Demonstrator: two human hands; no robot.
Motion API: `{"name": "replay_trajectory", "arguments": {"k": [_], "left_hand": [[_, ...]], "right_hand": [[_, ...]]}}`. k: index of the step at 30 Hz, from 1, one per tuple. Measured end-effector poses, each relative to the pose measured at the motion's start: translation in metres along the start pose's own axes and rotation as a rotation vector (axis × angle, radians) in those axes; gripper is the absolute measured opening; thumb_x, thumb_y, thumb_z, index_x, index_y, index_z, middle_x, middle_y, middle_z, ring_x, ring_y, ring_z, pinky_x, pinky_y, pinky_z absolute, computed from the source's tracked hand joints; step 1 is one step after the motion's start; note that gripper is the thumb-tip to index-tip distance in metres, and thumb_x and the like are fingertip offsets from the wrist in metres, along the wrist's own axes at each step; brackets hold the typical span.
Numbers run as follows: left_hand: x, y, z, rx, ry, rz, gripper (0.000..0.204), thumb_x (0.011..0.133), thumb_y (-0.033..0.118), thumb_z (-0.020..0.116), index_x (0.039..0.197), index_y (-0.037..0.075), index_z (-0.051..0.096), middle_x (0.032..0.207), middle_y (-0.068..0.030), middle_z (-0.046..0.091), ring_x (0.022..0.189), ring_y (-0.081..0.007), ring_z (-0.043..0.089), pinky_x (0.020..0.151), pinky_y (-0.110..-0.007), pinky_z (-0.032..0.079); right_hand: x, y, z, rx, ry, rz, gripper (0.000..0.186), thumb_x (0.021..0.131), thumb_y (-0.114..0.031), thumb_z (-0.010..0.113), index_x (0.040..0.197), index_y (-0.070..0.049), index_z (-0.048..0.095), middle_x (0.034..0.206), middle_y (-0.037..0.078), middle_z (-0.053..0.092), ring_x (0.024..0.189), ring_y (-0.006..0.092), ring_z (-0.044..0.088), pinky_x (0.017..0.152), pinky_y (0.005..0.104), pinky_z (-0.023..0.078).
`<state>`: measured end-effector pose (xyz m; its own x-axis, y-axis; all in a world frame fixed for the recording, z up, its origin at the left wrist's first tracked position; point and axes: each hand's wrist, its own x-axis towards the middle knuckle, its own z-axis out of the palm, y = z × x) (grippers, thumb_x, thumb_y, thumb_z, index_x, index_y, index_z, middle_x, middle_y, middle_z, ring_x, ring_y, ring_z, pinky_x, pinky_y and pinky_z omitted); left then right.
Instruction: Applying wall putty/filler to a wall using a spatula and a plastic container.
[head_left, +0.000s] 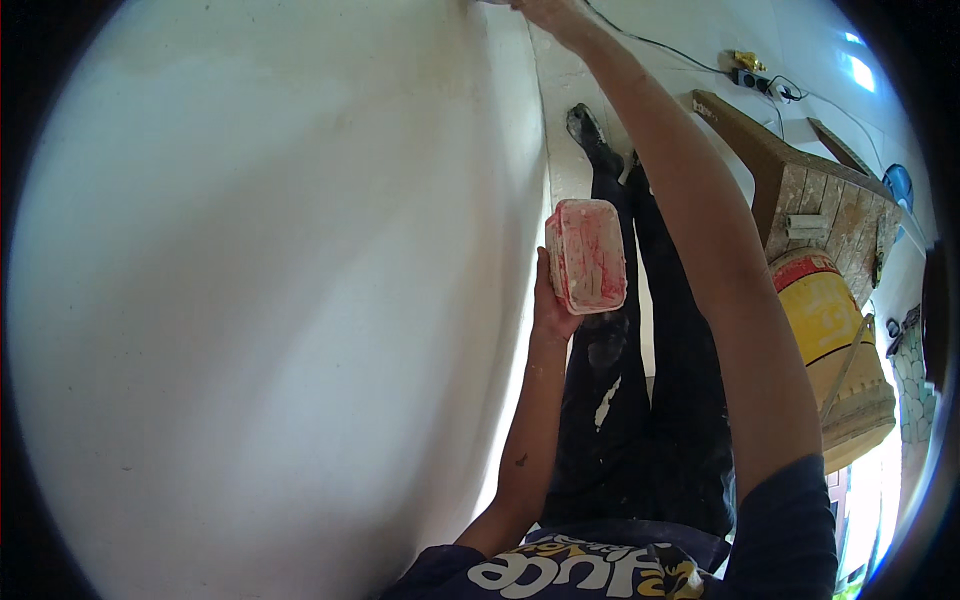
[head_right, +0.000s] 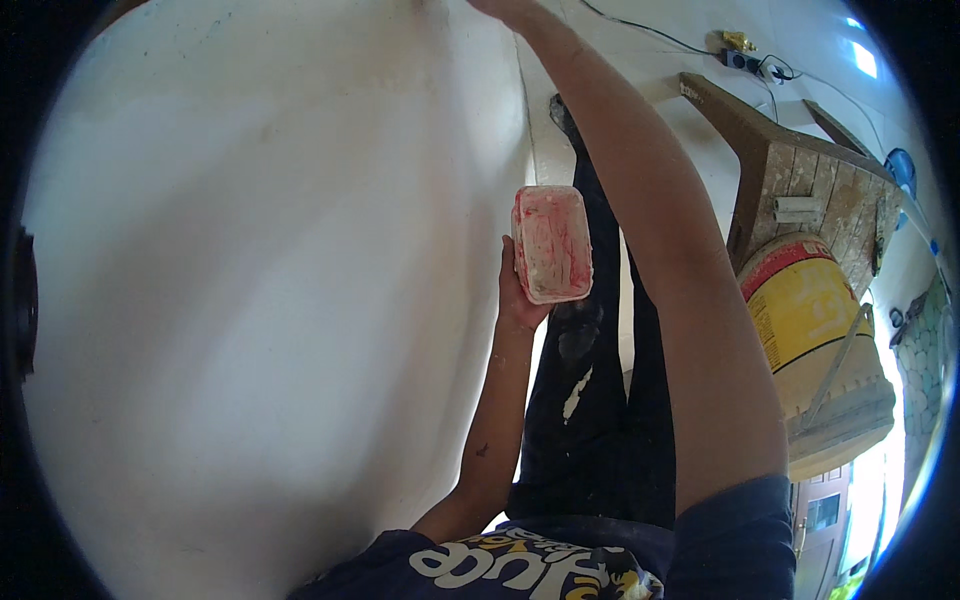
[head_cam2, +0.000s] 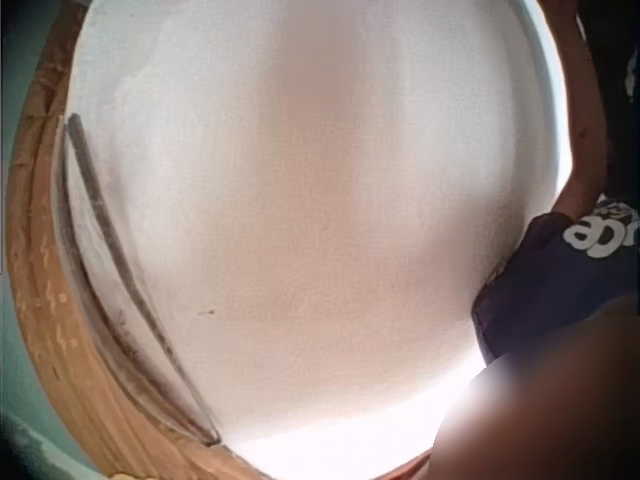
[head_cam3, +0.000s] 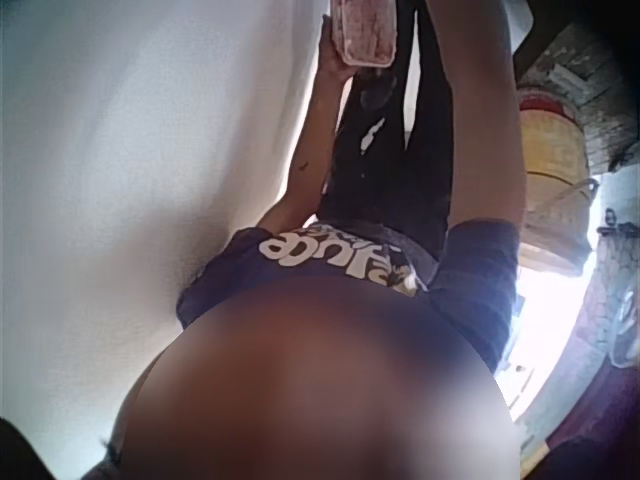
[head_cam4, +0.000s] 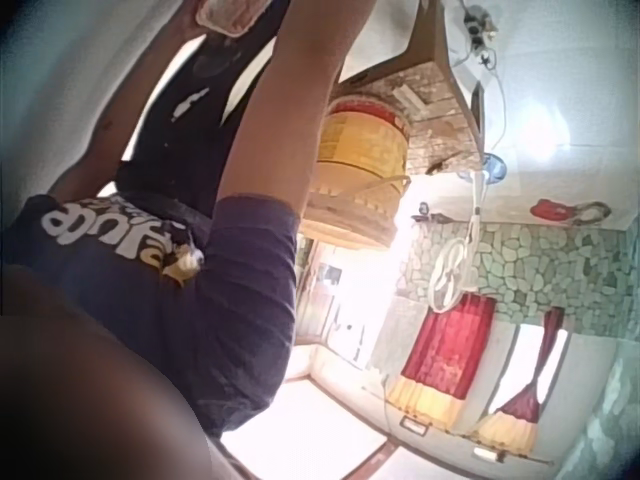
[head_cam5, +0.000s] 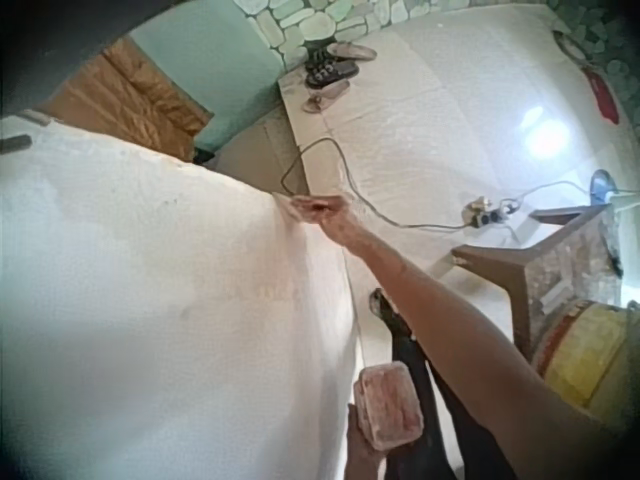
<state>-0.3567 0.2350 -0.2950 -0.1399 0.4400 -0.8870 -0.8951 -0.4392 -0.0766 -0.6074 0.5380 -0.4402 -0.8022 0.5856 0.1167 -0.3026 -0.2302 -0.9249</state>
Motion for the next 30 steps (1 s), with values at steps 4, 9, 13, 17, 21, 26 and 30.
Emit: {"name": "replay_trajectory", "arguments": {"k": [4,9,13,17,21,26,30], "left_hand": [[0.002,0.004,0.009,-0.05,-0.091,-0.011,0.065,0.1,0.059,0.039,0.146,0.013,0.041,0.143,-0.0129,0.05,0.128,-0.0334,0.052,0.105,-0.055,0.045],[0.013,0.0,0.021,-0.021,-0.037,0.015,0.064,0.099,0.058,0.042,0.144,0.012,0.044,0.141,-0.0134,0.053,0.127,-0.0317,0.053,0.106,-0.053,0.045],[0.022,-0.011,0.02,0.036,-0.014,0.035,0.064,0.099,0.058,0.042,0.143,0.012,0.045,0.14,-0.0132,0.054,0.127,-0.0303,0.054,0.107,-0.051,0.044],[0.026,-0.019,0.013,0.066,0.033,0.02,0.064,0.099,0.058,0.043,0.144,0.012,0.045,0.14,-0.012,0.053,0.126,-0.0291,0.054,0.108,-0.049,0.043],[0.025,-0.019,0.004,0.012,0.1,0.003,0.061,0.099,0.057,0.043,0.141,0.014,0.048,0.137,-0.0109,0.057,0.124,-0.0296,0.056,0.105,-0.05,0.046],[0.028,-0.017,-0.004,-0.042,0.092,-0.009,0.059,0.1,0.057,0.043,0.139,0.014,0.05,0.133,-0.0109,0.06,0.121,-0.0303,0.058,0.103,-0.052,0.047],[0.028,-0.02,-0.002,-0.028,0.03,-0.007,0.059,0.1,0.056,0.042,0.14,0.012,0.049,0.135,-0.0118,0.058,0.123,-0.03,0.056,0.104,-0.052,0.046]], "right_hand": [[-0.052,-0.021,0.005,-0.125,-0.099,0.331,0.061,0.081,-0.043,0.05,0.128,-0.006,0.064,0.112,0.007,0.07,0.103,0.0141,0.059,0.091,0.0281,0.048],[-0.109,-0.069,0.005,-0.236,-0.349,0.347,0.041,0.085,0.001,0.05,0.121,-0.004,0.069,0.109,0.007,0.073,0.102,0.0129,0.062,0.095,0.0274,0.046],[-0.121,-0.081,0.012,-0.018,-0.161,0.468,0.042,0.086,0.002,0.049,0.123,-0.003,0.067,0.112,0.008,0.071,0.104,0.0135,0.061,0.096,0.0268,0.044],[-0.126,-0.077,0.043,-0.039,0.081,0.35,0.043,0.09,0.006,0.048,0.127,-0.007,0.065,0.123,0.01,0.068,0.106,0.0136,0.06,0.095,0.026,0.045],[-0.151,-0.07,0.094,0.033,0.157,0.436,0.05,0.092,0.012,0.047,0.137,-0.009,0.057,0.143,0.008,0.051,0.133,0.0184,0.048,0.106,0.027,0.04],[-0.187,-0.076,0.096,-0.093,0.054,0.411,0.066,0.081,0.022,0.039,0.136,-0.009,0.058,0.14,0.011,0.049,0.136,0.0216,0.046,0.103,0.0243,0.042],[-0.202,-0.103,0.074,-0.153,-0.171,0.46,0.058,0.083,0.02,0.042,0.131,-0.007,0.063,0.132,0.011,0.057,0.128,0.0233,0.053,0.103,0.0272,0.042]]}}
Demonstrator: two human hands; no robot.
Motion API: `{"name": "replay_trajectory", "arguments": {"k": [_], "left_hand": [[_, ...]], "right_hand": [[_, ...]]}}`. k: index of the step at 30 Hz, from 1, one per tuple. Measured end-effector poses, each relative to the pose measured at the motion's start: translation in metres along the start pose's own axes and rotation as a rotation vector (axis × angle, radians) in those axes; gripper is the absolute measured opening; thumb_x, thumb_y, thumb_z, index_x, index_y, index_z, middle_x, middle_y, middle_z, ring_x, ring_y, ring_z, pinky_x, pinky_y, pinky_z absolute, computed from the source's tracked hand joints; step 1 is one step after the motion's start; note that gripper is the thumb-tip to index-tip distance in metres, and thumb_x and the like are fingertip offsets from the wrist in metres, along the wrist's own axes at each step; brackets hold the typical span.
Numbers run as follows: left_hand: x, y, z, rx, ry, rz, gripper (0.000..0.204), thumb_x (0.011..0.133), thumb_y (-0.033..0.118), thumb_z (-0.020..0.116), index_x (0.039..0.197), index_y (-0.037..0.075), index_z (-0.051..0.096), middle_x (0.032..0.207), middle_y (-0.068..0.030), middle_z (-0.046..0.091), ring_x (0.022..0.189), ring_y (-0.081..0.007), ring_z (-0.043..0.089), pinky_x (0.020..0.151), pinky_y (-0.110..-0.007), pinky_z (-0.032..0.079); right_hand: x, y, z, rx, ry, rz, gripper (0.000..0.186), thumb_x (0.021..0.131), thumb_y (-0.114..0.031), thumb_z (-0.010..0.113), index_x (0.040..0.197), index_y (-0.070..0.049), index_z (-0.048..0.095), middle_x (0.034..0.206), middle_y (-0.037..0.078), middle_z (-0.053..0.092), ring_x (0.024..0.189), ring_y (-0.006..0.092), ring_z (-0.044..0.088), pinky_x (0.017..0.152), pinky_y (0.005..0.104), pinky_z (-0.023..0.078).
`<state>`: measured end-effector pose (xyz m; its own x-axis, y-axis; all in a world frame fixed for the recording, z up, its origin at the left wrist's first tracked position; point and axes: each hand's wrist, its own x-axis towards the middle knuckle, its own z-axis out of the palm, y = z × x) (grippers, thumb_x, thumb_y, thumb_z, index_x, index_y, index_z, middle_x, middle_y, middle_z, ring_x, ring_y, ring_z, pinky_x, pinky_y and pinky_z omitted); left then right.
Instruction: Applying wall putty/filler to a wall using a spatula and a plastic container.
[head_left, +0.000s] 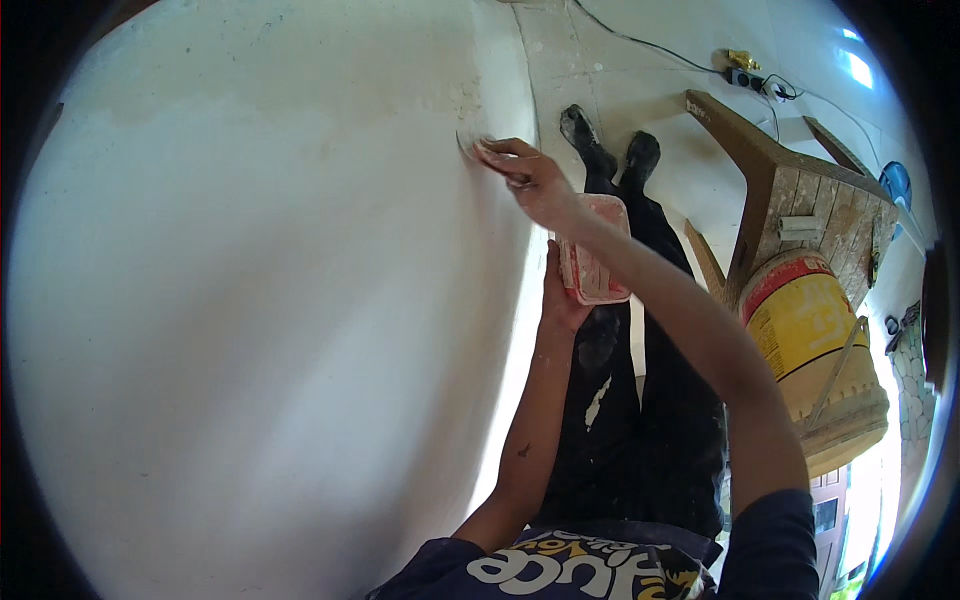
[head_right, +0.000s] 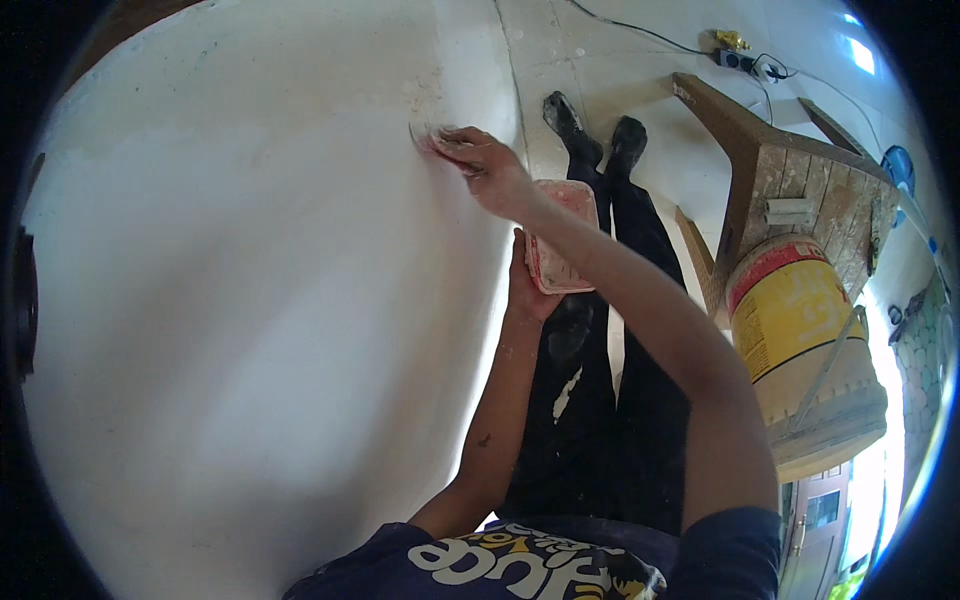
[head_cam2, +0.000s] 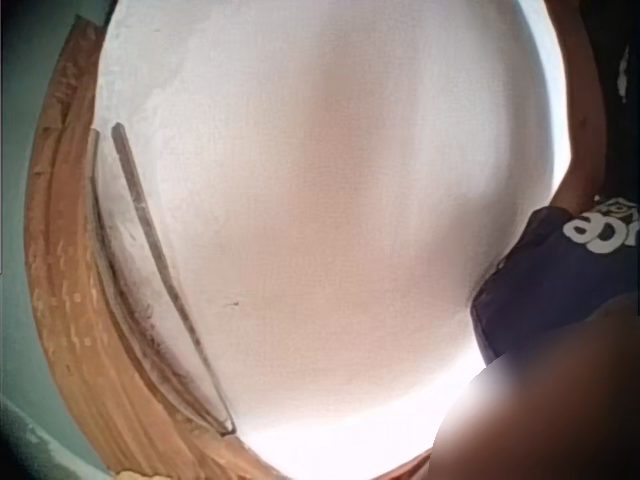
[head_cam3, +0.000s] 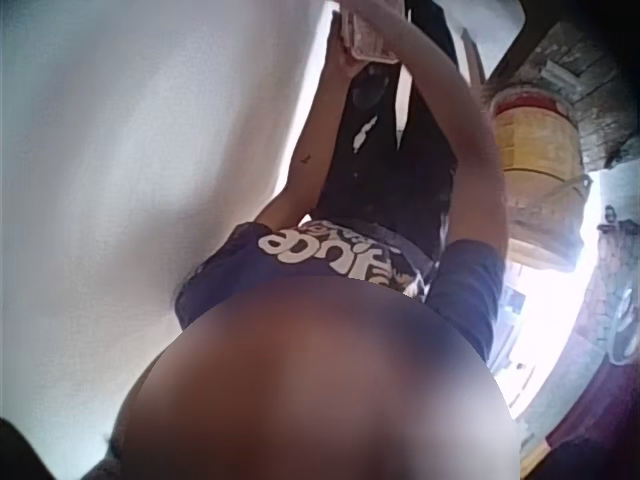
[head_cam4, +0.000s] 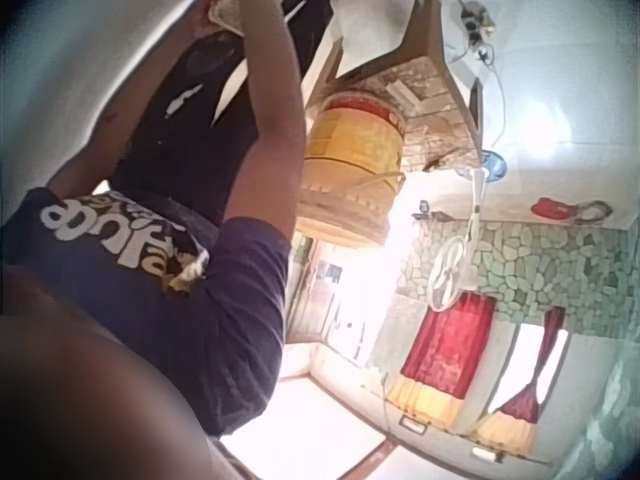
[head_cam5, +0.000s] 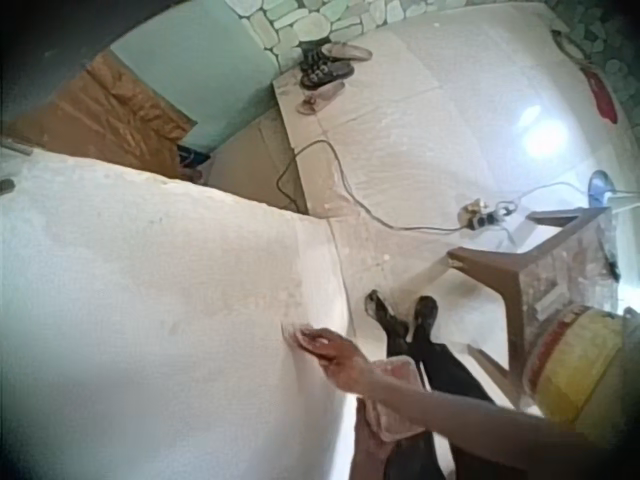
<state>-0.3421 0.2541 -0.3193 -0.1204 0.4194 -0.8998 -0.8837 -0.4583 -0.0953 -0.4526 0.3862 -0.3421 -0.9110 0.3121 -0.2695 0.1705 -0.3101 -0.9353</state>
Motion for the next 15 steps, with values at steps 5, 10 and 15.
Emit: {"name": "replay_trajectory", "arguments": {"k": [5,10,15], "left_hand": [[-0.004,-0.001,0.007,0.057,0.038,0.011,0.063,0.1,0.057,0.041,0.142,0.011,0.047,0.138,-0.0129,0.055,0.125,-0.0291,0.055,0.106,-0.05,0.044],[-0.007,0.001,0.007,0.075,0.053,0.012,0.065,0.099,0.058,0.043,0.143,0.011,0.046,0.139,-0.0126,0.054,0.125,-0.0289,0.055,0.106,-0.049,0.045],[-0.011,0.004,0.003,0.04,-0.017,0.014,0.064,0.098,0.058,0.044,0.142,0.011,0.046,0.138,-0.0124,0.055,0.125,-0.0291,0.055,0.106,-0.05,0.046]], "right_hand": [[0.046,0.004,-0.062,0.041,0.151,0.209,0.041,0.088,0.008,0.045,0.123,0.0,0.065,0.108,0.009,0.07,0.109,0.0202,0.062,0.101,0.0289,0.045],[0.103,0.014,-0.077,0.093,0.04,0.342,0.034,0.091,-0.018,0.055,0.116,0.002,0.066,0.09,0.006,0.068,0.077,0.0126,0.062,0.07,0.028,0.052],[0.105,-0.002,-0.061,-0.183,0.068,0.222,0.033,0.093,-0.023,0.057,0.111,0.003,0.066,0.083,0.005,0.066,0.069,0.0107,0.06,0.06,0.0277,0.049]]}}
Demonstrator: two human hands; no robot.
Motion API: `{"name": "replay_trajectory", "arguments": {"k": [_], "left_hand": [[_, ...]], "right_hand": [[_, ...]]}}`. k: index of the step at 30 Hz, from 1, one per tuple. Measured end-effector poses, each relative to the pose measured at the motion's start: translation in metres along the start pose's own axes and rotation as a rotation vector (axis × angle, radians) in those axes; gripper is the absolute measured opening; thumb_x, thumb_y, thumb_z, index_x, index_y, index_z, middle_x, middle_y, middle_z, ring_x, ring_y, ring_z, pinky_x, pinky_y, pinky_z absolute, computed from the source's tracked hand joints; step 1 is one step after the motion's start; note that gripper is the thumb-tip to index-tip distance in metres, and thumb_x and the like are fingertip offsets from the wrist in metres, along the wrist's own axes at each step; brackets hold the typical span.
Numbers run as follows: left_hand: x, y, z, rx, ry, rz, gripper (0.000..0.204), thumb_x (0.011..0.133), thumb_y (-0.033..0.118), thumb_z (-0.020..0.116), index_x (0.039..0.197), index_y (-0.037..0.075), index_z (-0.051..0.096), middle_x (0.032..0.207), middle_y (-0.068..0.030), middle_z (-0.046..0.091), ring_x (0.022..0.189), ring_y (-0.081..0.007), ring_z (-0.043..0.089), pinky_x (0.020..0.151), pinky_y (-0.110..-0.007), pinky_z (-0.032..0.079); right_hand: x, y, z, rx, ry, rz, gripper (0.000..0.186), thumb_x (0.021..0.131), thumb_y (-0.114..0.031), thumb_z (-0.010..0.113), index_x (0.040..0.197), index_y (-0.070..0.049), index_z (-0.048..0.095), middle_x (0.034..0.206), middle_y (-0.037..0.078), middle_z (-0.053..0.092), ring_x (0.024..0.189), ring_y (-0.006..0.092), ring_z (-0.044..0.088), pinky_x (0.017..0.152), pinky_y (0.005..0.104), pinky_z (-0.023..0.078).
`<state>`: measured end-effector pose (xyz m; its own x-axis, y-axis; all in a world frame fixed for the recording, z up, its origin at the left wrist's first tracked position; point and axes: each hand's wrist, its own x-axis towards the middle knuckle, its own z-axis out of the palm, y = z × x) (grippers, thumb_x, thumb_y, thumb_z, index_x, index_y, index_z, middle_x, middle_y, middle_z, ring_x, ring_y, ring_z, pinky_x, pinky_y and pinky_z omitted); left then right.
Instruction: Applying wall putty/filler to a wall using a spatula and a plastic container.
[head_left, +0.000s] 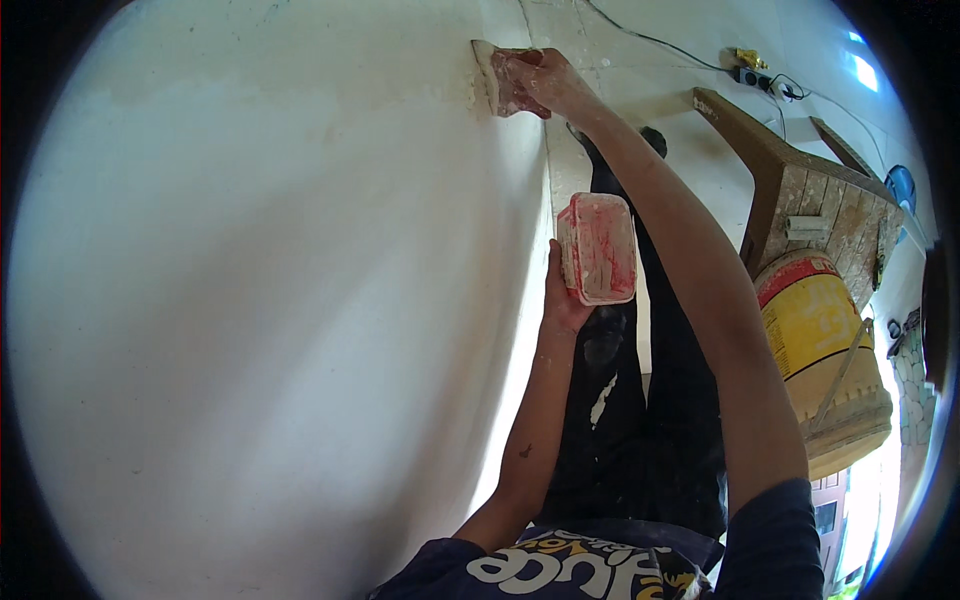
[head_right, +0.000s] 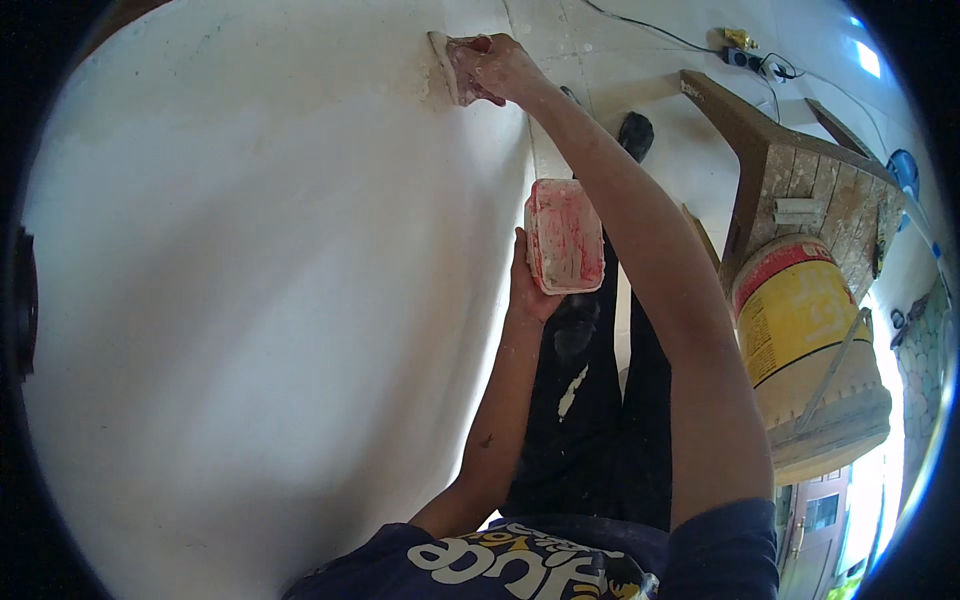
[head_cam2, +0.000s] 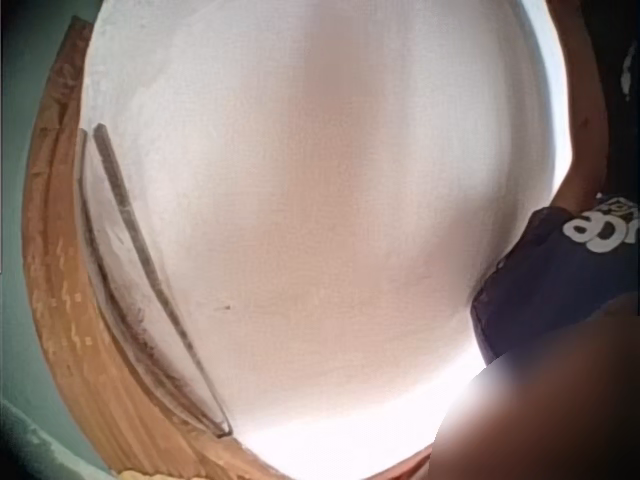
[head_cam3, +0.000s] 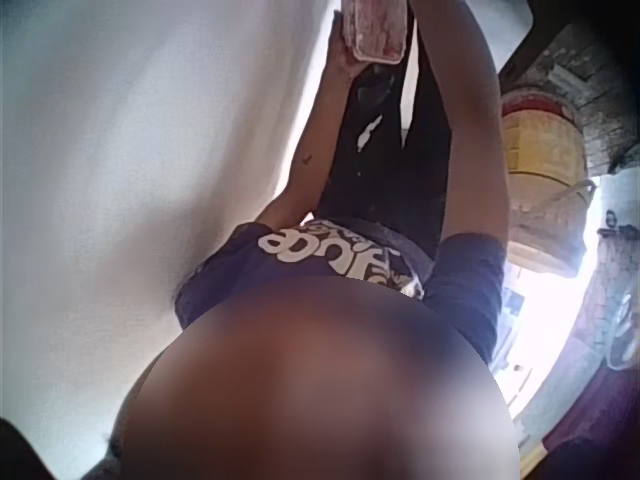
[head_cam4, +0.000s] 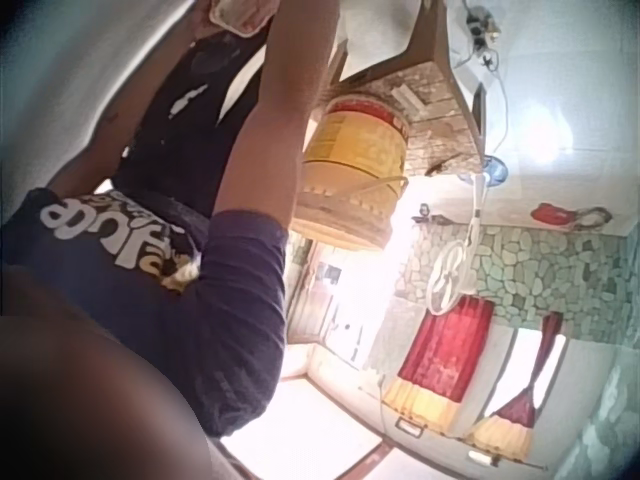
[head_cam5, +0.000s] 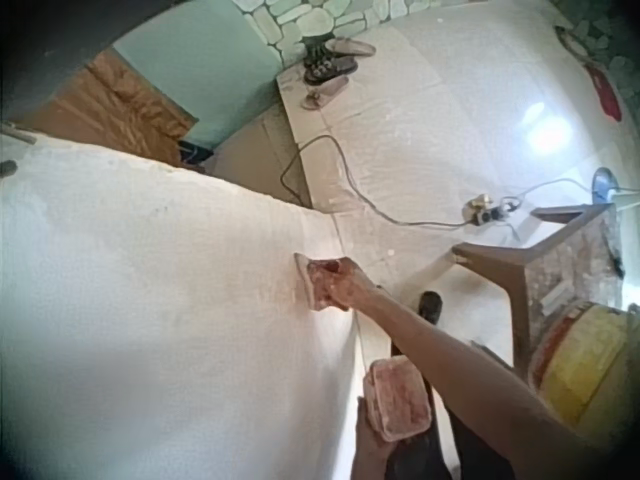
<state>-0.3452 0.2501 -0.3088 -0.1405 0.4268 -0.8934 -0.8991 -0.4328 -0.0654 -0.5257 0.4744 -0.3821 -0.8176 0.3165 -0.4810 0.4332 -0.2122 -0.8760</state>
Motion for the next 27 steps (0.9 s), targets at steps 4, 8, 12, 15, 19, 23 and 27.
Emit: {"name": "replay_trajectory", "arguments": {"k": [4,8,12,15,19,23,27], "left_hand": [[-0.001,0.001,0.001,-0.006,0.024,-0.019,0.065,0.098,0.058,0.044,0.143,0.011,0.045,0.139,-0.0127,0.054,0.125,-0.0293,0.055,0.106,-0.05,0.046],[0.0,0.001,0.007,-0.017,-0.021,0.001,0.065,0.099,0.058,0.043,0.144,0.011,0.044,0.14,-0.013,0.053,0.125,-0.0297,0.055,0.106,-0.05,0.046],[0.003,0.0,0.013,-0.048,-0.035,-0.015,0.066,0.099,0.057,0.042,0.144,0.009,0.042,0.139,-0.0145,0.053,0.125,-0.0302,0.056,0.104,-0.051,0.048],[0.005,-0.001,0.011,-0.053,-0.02,-0.014,0.067,0.099,0.057,0.042,0.145,0.008,0.041,0.138,-0.0157,0.054,0.124,-0.0304,0.057,0.102,-0.052,0.05],[0.006,-0.003,0.008,-0.017,0.029,0.006,0.066,0.099,0.057,0.042,0.144,0.008,0.042,0.137,-0.0151,0.055,0.123,-0.03,0.057,0.102,-0.051,0.05],[-0.001,-0.005,0.014,0.037,-0.024,0.0,0.064,0.101,0.058,0.037,0.145,0.011,0.043,0.141,-0.0127,0.053,0.126,-0.0291,0.054,0.107,-0.05,0.045],[-0.013,-0.004,0.03,0.053,-0.017,0.018,0.065,0.1,0.058,0.04,0.144,0.011,0.044,0.14,-0.0117,0.054,0.126,-0.0283,0.054,0.105,-0.049,0.046]], "right_hand": [[-0.017,-0.021,-0.005,0.274,-0.028,0.22,0.028,0.092,-0.024,0.06,0.1,0.003,0.065,0.078,0.005,0.065,0.066,0.012,0.059,0.06,0.0282,0.049],[-0.025,-0.041,-0.009,0.288,-0.069,0.211,0.025,0.09,-0.023,0.062,0.094,0.002,0.064,0.077,0.005,0.064,0.065,0.0124,0.059,0.062,0.0282,0.05],[-0.024,-0.051,-0.008,0.3,-0.011,0.199,0.021,0.087,-0.019,0.063,0.089,0.002,0.063,0.074,0.005,0.062,0.063,0.012,0.058,0.059,0.0272,0.05],[-0.023,-0.057,-0.009,0.406,-0.046,0.179,0.017,0.085,-0.016,0.063,0.086,0.001,0.062,0.073,0.004,0.062,0.062,0.012,0.058,0.057,0.0272,0.05],[-0.028,-0.075,-0.014,0.426,-0.045,0.107,0.013,0.083,-0.012,0.063,0.083,0.0,0.062,0.072,0.004,0.061,0.06,0.0122,0.058,0.057,0.0273,0.051],[-0.042,-0.107,-0.016,0.548,-0.042,0.16,0.011,0.083,-0.011,0.063,0.081,0.0,0.062,0.07,0.003,0.059,0.058,0.0119,0.056,0.056,0.0268,0.05],[-0.05,-0.144,-0.017,0.535,-0.017,0.114,0.01,0.081,-0.01,0.063,0.08,0.0,0.062,0.07,0.003,0.059,0.058,0.0118,0.055,0.055,0.0269,0.049]]}}
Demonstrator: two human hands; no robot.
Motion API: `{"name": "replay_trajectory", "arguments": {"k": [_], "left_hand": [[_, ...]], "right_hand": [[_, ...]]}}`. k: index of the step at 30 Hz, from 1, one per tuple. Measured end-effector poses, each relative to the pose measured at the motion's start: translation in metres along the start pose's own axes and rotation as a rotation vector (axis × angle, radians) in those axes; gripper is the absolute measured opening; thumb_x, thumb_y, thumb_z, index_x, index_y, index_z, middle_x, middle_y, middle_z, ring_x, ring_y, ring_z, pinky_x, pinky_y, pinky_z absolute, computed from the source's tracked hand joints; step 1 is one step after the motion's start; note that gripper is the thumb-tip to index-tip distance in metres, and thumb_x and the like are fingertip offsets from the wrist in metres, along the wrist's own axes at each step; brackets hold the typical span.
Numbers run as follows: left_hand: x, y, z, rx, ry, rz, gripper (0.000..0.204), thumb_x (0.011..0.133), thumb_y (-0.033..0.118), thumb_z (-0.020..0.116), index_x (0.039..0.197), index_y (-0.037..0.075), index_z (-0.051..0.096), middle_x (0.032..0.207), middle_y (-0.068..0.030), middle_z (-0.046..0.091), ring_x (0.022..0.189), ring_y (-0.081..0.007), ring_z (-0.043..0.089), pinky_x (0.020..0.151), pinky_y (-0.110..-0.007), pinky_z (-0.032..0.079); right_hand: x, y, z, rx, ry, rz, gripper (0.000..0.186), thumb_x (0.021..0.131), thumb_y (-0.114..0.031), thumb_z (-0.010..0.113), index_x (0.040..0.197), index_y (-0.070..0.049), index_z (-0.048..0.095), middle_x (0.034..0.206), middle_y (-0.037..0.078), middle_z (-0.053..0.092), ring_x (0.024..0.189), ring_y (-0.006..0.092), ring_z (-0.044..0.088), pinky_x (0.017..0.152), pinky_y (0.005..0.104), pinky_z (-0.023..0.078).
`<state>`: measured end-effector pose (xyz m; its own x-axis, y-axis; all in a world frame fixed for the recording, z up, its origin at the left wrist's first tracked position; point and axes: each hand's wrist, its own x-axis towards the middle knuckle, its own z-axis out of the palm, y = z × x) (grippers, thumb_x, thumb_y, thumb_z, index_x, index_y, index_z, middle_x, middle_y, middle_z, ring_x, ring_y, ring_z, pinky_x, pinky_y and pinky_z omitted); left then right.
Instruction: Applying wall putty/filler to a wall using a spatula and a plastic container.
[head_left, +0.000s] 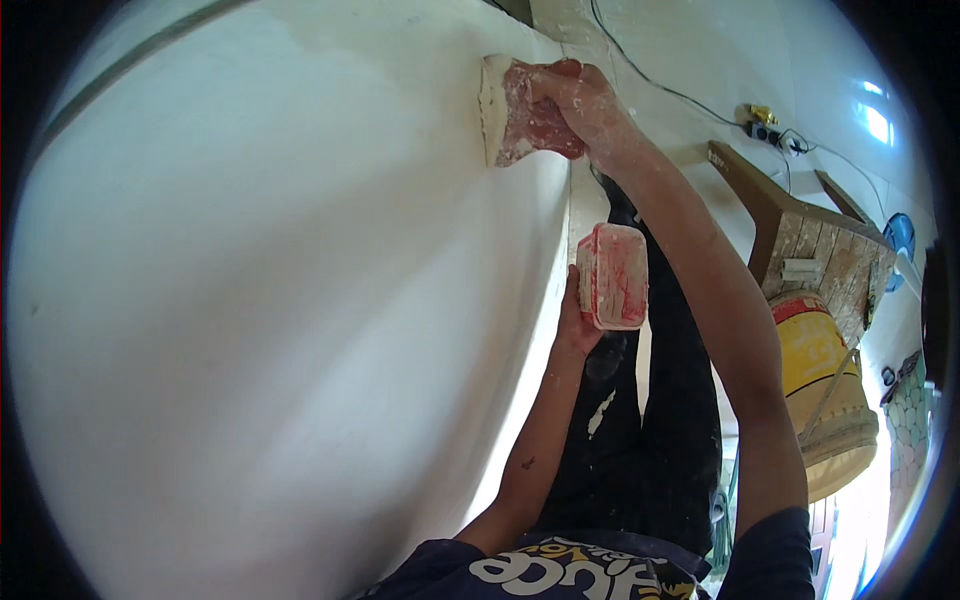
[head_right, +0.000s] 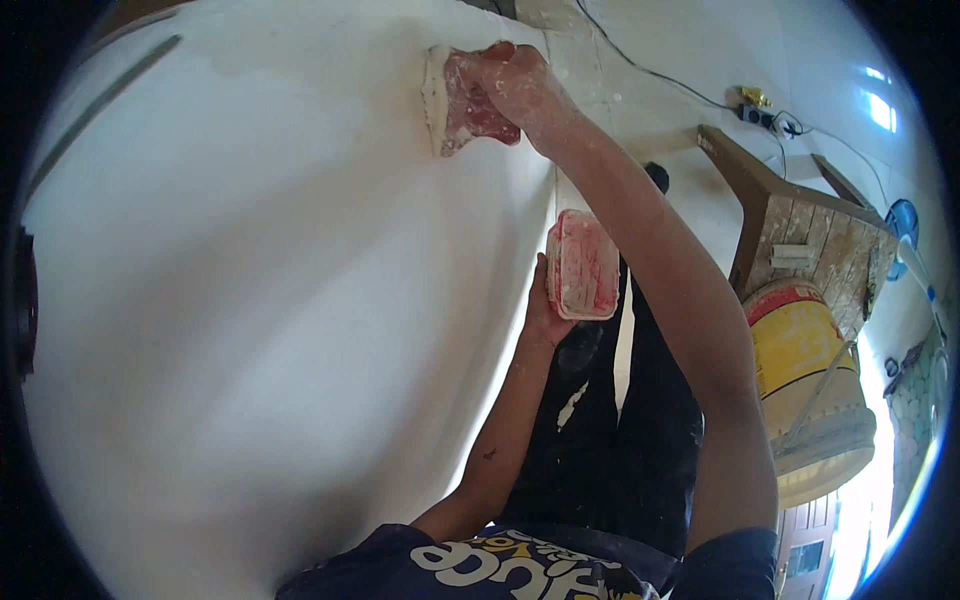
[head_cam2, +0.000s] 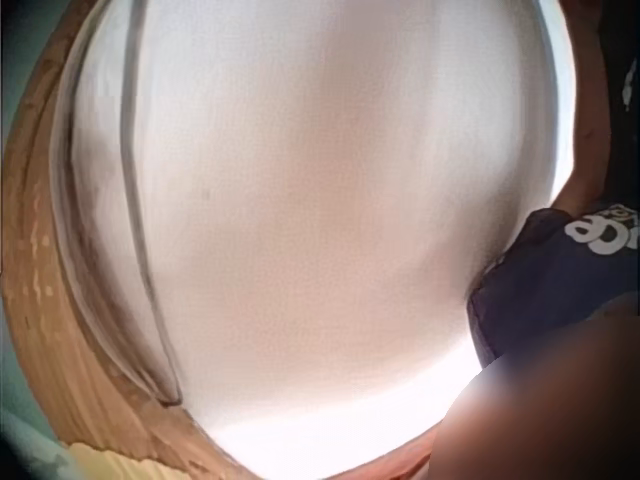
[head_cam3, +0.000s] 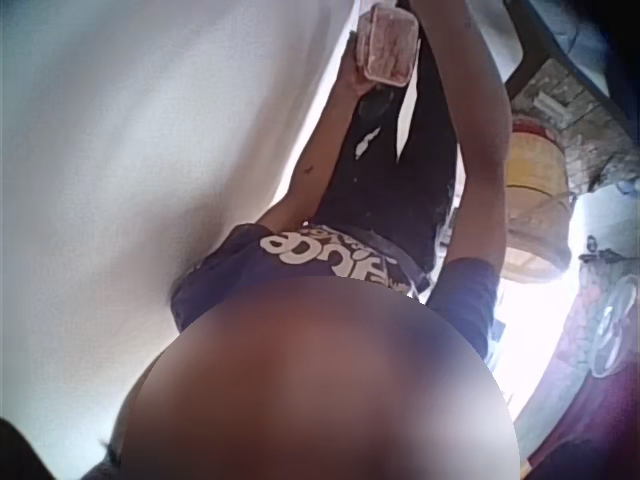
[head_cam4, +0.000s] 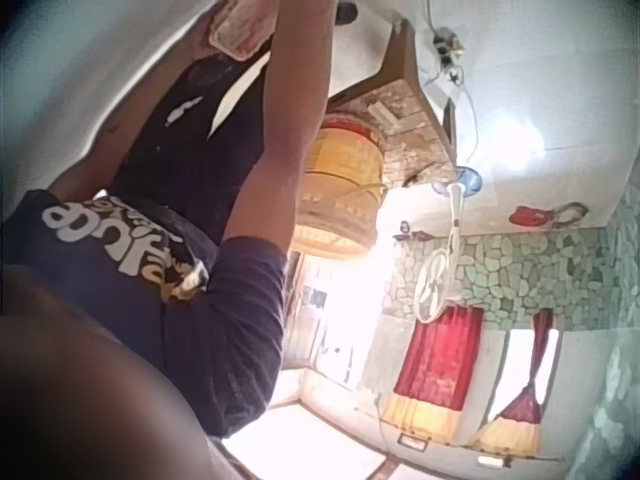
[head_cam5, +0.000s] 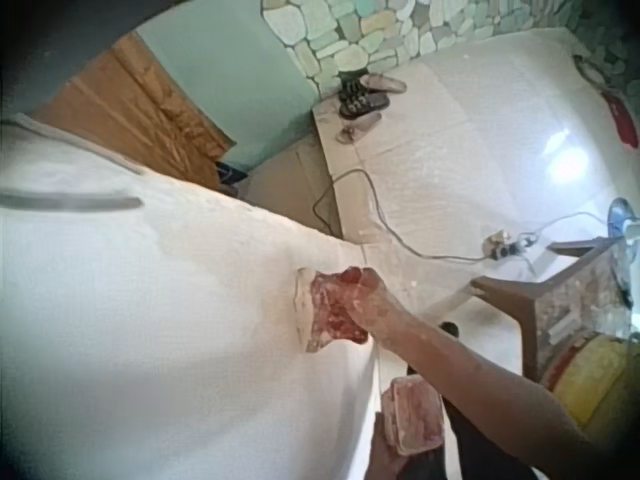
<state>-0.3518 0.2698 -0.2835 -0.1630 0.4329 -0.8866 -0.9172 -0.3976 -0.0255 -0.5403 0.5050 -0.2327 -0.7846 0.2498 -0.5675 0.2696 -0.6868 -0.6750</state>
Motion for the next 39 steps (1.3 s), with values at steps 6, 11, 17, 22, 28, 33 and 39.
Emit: {"name": "replay_trajectory", "arguments": {"k": [6,11,17,22,28,33,39], "left_hand": [[-0.014,0.007,0.019,0.033,-0.046,0.033,0.066,0.099,0.059,0.043,0.144,0.011,0.045,0.14,-0.0112,0.054,0.126,-0.0282,0.054,0.106,-0.05,0.045],[-0.025,0.013,0.034,0.051,-0.038,0.024,0.07,0.098,0.062,0.04,0.147,0.012,0.041,0.144,-0.0116,0.05,0.13,-0.0296,0.05,0.108,-0.051,0.042],[-0.043,0.013,0.053,0.04,-0.094,0.019,0.069,0.099,0.062,0.037,0.147,0.012,0.04,0.145,-0.0116,0.049,0.131,-0.0291,0.049,0.109,-0.05,0.041],[-0.055,0.013,0.057,0.033,-0.168,0.04,0.07,0.099,0.062,0.037,0.148,0.012,0.038,0.146,-0.0116,0.048,0.132,-0.0288,0.049,0.11,-0.05,0.04],[-0.062,0.014,0.06,-0.008,-0.232,0.024,0.072,0.099,0.063,0.036,0.15,0.013,0.035,0.147,-0.0126,0.046,0.132,-0.0308,0.049,0.108,-0.053,0.042],[-0.073,0.018,0.072,-0.014,-0.271,0.021,0.069,0.099,0.06,0.038,0.148,0.011,0.039,0.143,-0.0137,0.051,0.127,-0.0312,0.053,0.105,-0.053,0.045],[-0.079,0.019,0.081,-0.069,-0.402,-0.003,0.07,0.099,0.061,0.038,0.149,0.012,0.037,0.145,-0.0146,0.048,0.128,-0.0335,0.052,0.105,-0.057,0.044]], "right_hand": [[-0.021,-0.051,0.031,0.055,-0.006,-0.025,0.012,0.078,-0.011,0.063,0.078,0.001,0.063,0.071,0.004,0.059,0.058,0.0131,0.056,0.057,0.0279,0.05],[-0.041,-0.093,0.062,-0.536,-0.044,-0.226,0.028,0.087,-0.025,0.057,0.076,-0.001,0.067,0.068,0.01,0.067,0.066,0.0207,0.067,0.065,0.0317,0.055],[-0.067,-0.117,0.083,-1.14,-0.116,-0.757,0.03,0.091,-0.019,0.052,0.069,-0.003,0.065,0.054,0.003,0.062,0.059,0.0195,0.066,0.069,0.0327,0.058],[-0.086,-0.137,0.097,-0.876,-0.081,-0.491,0.034,0.091,-0.018,0.052,0.062,-0.001,0.061,0.053,0.004,0.061,0.057,0.018,0.066,0.066,0.0308,0.057],[-0.1,-0.159,0.113,-0.753,-0.166,-0.422,0.035,0.088,-0.019,0.054,0.06,0.001,0.059,0.059,0.009,0.066,0.054,0.0167,0.067,0.064,0.0295,0.057],[-0.11,-0.177,0.127,-0.605,-0.127,-0.268,0.033,0.084,-0.019,0.058,0.061,0.005,0.061,0.062,0.012,0.068,0.055,0.0186,0.068,0.063,0.0299,0.056],[-0.12,-0.195,0.14,-0.435,-0.176,-0.192,0.026,0.081,-0.017,0.062,0.068,0.006,0.066,0.064,0.013,0.068,0.06,0.019,0.068,0.062,0.032,0.055]]}}
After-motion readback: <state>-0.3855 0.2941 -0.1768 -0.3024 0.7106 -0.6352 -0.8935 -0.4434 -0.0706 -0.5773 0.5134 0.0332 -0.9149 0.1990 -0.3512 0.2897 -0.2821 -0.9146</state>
